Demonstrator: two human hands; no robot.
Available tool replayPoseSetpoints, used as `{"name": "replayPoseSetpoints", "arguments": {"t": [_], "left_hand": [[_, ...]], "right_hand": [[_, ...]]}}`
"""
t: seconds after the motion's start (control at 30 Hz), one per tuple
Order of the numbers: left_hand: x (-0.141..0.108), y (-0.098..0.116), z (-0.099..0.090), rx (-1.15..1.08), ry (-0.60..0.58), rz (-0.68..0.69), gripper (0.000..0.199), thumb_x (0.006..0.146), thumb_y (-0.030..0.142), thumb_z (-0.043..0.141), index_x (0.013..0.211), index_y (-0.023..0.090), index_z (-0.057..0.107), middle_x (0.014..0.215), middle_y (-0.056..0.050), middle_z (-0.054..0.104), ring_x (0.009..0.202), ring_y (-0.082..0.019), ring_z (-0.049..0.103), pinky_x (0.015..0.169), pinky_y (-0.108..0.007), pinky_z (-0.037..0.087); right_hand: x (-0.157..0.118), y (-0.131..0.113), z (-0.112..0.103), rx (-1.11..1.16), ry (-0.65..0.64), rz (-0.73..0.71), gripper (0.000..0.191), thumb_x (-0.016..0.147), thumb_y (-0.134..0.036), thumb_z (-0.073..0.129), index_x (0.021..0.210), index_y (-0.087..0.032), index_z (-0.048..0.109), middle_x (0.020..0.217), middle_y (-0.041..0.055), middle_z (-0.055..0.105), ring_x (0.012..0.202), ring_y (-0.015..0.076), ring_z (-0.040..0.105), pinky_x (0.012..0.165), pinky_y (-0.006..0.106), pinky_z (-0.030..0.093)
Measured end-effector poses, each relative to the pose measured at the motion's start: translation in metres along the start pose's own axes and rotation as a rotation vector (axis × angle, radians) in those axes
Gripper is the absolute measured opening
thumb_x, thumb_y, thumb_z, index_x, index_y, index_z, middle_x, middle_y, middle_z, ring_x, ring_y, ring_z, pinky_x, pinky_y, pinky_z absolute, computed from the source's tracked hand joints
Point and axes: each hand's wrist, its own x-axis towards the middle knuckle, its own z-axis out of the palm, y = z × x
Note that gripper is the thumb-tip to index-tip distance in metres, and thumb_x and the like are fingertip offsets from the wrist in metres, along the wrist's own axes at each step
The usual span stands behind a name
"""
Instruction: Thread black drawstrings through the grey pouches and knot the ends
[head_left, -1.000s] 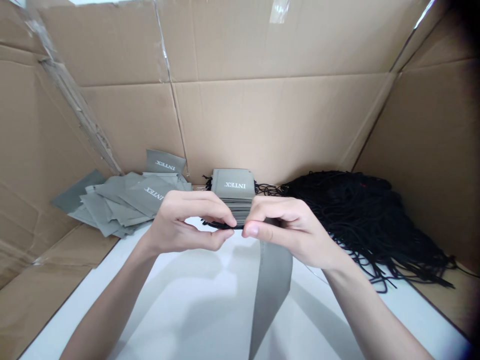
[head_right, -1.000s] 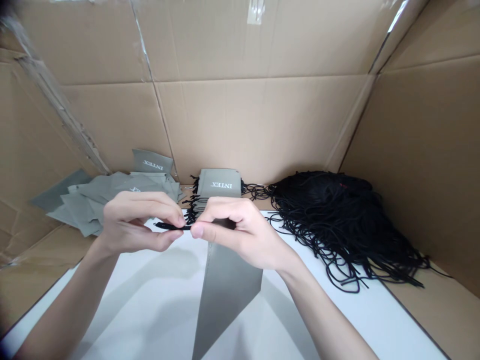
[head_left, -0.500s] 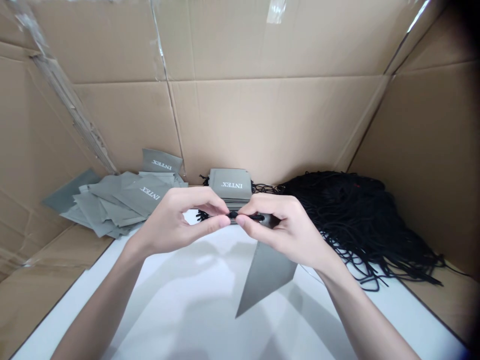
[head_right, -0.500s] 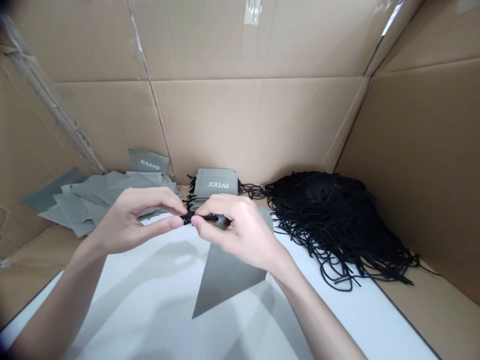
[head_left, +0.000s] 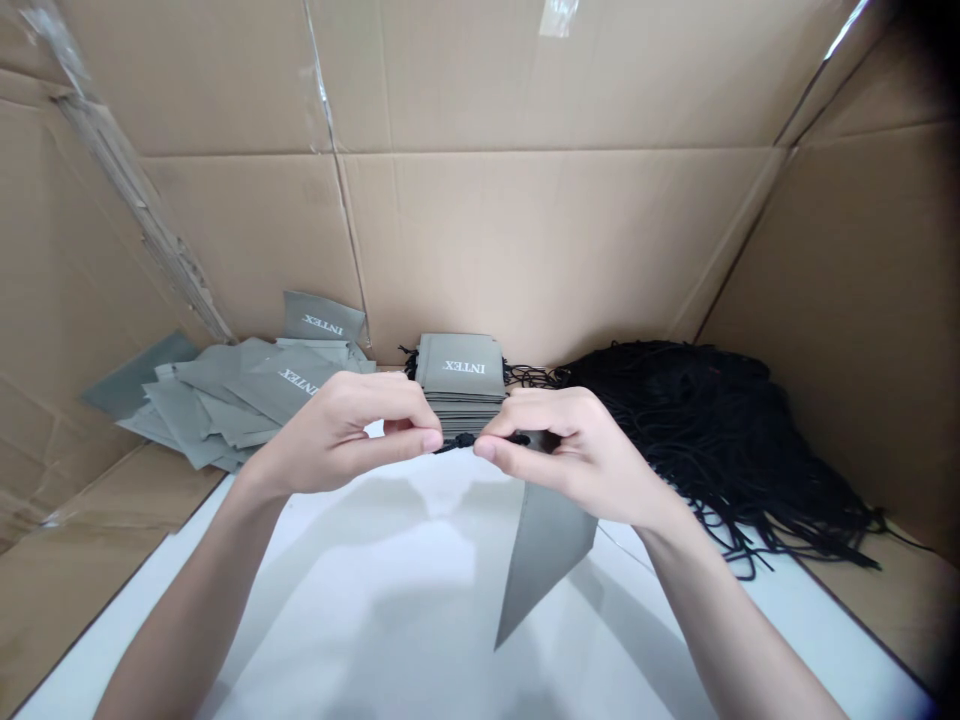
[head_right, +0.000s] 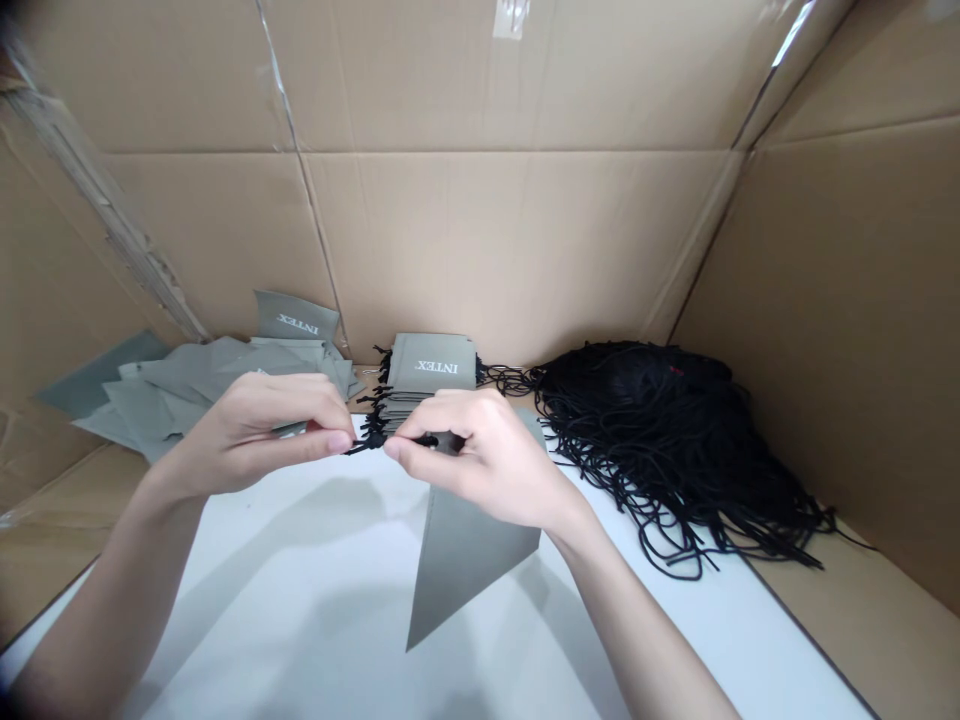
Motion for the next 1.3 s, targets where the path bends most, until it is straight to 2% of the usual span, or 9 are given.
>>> {"name": "replayPoseSetpoints", "arguments": {"t": [0.23, 0.37, 0.47, 0.53, 0.6, 0.73, 0.8, 1.03, 1.3], "left_hand": [[-0.003, -0.001, -0.003, -0.027, -0.023, 0.002, 0.014, 0.093, 0.018, 0.059, 0.080, 0.019, 0.066, 0.073, 0.001, 0.066, 0.065, -0.010, 0.057, 0.063, -0.022, 0.044], [-0.001, 0.000, -0.003, -0.003, -0.087, -0.112, 0.020, 0.096, 0.024, 0.054, 0.082, 0.018, 0.066, 0.078, 0.000, 0.067, 0.068, -0.010, 0.059, 0.061, -0.021, 0.044], [-0.001, 0.005, 0.001, 0.107, -0.131, -0.161, 0.020, 0.096, 0.033, 0.056, 0.107, 0.021, 0.067, 0.096, -0.002, 0.070, 0.083, -0.013, 0.063, 0.069, -0.021, 0.048], [-0.002, 0.008, 0.006, 0.150, -0.103, -0.116, 0.042, 0.091, 0.040, 0.064, 0.130, 0.025, 0.057, 0.112, -0.004, 0.068, 0.093, -0.016, 0.064, 0.077, -0.023, 0.051], [-0.002, 0.010, 0.012, 0.160, -0.048, -0.044, 0.053, 0.087, 0.039, 0.070, 0.135, 0.027, 0.054, 0.114, -0.004, 0.069, 0.090, -0.015, 0.065, 0.078, -0.024, 0.051], [0.000, 0.011, 0.022, 0.108, 0.091, 0.055, 0.020, 0.091, 0.023, 0.065, 0.110, 0.025, 0.069, 0.092, -0.001, 0.074, 0.074, -0.012, 0.066, 0.066, -0.021, 0.050], [0.002, 0.009, 0.024, 0.056, 0.144, 0.071, 0.012, 0.091, 0.020, 0.065, 0.100, 0.024, 0.072, 0.087, 0.000, 0.075, 0.071, -0.012, 0.067, 0.063, -0.021, 0.051], [0.005, 0.010, 0.024, 0.021, 0.236, 0.095, 0.008, 0.083, 0.018, 0.071, 0.083, 0.026, 0.071, 0.071, 0.004, 0.074, 0.055, -0.010, 0.063, 0.049, -0.021, 0.048], [0.001, 0.015, 0.021, 0.168, 0.189, 0.185, 0.008, 0.087, 0.018, 0.069, 0.090, 0.025, 0.069, 0.071, 0.003, 0.072, 0.055, -0.009, 0.062, 0.050, -0.019, 0.046]], "right_hand": [[-0.001, -0.002, -0.001, 0.023, -0.017, -0.010, 0.018, 0.091, -0.021, 0.064, 0.074, -0.017, 0.069, 0.064, -0.0028, 0.064, 0.062, 0.0096, 0.049, 0.058, 0.024, 0.036], [0.000, 0.000, 0.001, 0.016, -0.002, 0.058, 0.017, 0.090, -0.020, 0.063, 0.074, -0.017, 0.069, 0.065, -0.0026, 0.063, 0.061, 0.0096, 0.050, 0.057, 0.024, 0.036], [0.000, 0.002, 0.004, 0.033, -0.031, 0.143, 0.017, 0.089, -0.019, 0.061, 0.074, -0.016, 0.068, 0.065, -0.0030, 0.060, 0.059, 0.0091, 0.047, 0.054, 0.023, 0.033], [0.000, 0.003, 0.006, 0.057, -0.046, 0.158, 0.018, 0.089, -0.019, 0.060, 0.072, -0.016, 0.067, 0.064, -0.0033, 0.057, 0.058, 0.0089, 0.043, 0.053, 0.023, 0.032], [0.000, 0.004, 0.007, 0.101, -0.036, 0.154, 0.020, 0.090, -0.020, 0.059, 0.072, -0.016, 0.067, 0.065, -0.0030, 0.056, 0.059, 0.0091, 0.043, 0.054, 0.023, 0.032], [0.002, 0.006, 0.009, 0.252, 0.001, 0.151, 0.027, 0.092, -0.027, 0.061, 0.067, -0.015, 0.065, 0.064, -0.0017, 0.058, 0.060, 0.0097, 0.048, 0.056, 0.023, 0.036], [0.003, 0.007, 0.010, 0.315, 0.014, 0.141, 0.031, 0.091, -0.030, 0.064, 0.064, -0.015, 0.064, 0.061, -0.0016, 0.060, 0.058, 0.0093, 0.049, 0.056, 0.023, 0.037], [0.002, 0.003, 0.012, 0.428, 0.003, 0.152, 0.028, 0.090, -0.031, 0.066, 0.068, -0.015, 0.069, 0.054, -0.0030, 0.057, 0.050, 0.0070, 0.048, 0.048, 0.020, 0.035], [-0.001, -0.002, 0.010, 0.400, 0.015, 0.122, 0.034, 0.089, -0.034, 0.066, 0.061, -0.015, 0.065, 0.049, -0.0034, 0.054, 0.043, 0.0062, 0.041, 0.042, 0.021, 0.031]]}}
